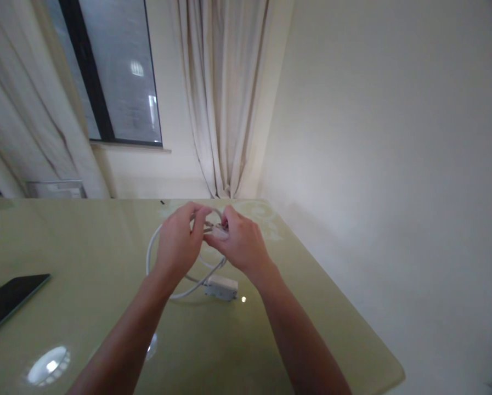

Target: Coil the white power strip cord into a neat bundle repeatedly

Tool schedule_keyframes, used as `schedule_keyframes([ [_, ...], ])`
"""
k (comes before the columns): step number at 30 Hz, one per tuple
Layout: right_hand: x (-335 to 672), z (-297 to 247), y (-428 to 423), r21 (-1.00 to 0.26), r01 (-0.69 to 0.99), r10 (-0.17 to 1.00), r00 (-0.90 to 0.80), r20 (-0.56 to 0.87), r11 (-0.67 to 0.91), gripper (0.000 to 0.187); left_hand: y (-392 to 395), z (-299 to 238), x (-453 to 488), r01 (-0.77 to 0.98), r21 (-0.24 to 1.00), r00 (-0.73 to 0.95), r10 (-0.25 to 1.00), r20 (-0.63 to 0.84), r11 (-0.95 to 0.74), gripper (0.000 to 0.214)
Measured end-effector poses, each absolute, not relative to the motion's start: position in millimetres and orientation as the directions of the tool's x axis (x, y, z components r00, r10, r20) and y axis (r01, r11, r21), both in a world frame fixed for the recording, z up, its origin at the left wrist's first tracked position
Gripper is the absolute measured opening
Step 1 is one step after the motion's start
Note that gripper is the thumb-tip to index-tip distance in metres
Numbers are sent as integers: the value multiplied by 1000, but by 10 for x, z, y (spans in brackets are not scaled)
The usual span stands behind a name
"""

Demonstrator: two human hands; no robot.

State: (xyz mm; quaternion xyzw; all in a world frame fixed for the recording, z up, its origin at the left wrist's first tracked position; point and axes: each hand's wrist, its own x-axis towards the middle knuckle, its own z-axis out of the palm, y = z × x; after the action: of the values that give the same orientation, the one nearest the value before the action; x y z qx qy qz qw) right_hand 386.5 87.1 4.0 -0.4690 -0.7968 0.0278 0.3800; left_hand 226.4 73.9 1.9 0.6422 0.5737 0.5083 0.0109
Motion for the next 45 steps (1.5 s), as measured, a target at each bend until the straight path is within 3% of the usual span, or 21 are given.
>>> schedule_keyframes([
  [6,3815,-19,908,-530,667,768,-99,633,523,56,724,44,2267,492,609,115,740,662,-622,41],
  [9,3828,-30,925,-513,640,738,-128,663,572,39,761,29,2189,485,599,183,744,642,-637,39],
  [12,3795,-68,939,-509,626,743,-176,646,591,29,772,-5,2178,659,539,145,792,593,-524,40],
  [15,3778,-100,959,-548,609,762,-149,630,573,37,764,-30,2180,841,381,116,817,565,-383,47],
  [18,3858,-80,1010,-627,535,752,-24,658,566,43,784,-34,2078,921,327,7,849,529,-212,61],
  [23,4091,-31,1190,-763,199,752,145,643,615,50,925,-115,1697,919,343,-348,811,470,196,73],
  [26,4153,-52,1293,-786,-29,781,148,607,617,52,1055,-315,1517,900,349,-402,808,432,261,71],
  [29,4160,-59,1318,-802,-149,815,156,558,578,57,1178,-628,1415,890,369,-403,842,357,269,65],
  [35,4165,39,1191,-830,-268,870,93,483,489,56,1325,-964,1341,862,483,-307,915,263,151,59],
  [40,4158,118,1084,-823,-278,859,14,512,495,56,1290,-625,1715,786,591,-27,945,327,-182,52],
  [42,4146,133,1053,-809,-322,850,-25,526,492,55,1202,-498,1974,578,743,122,936,330,-337,57],
  [45,4121,141,1034,-776,-433,842,-69,535,458,50,1079,-429,2272,212,904,347,893,286,-371,52],
])
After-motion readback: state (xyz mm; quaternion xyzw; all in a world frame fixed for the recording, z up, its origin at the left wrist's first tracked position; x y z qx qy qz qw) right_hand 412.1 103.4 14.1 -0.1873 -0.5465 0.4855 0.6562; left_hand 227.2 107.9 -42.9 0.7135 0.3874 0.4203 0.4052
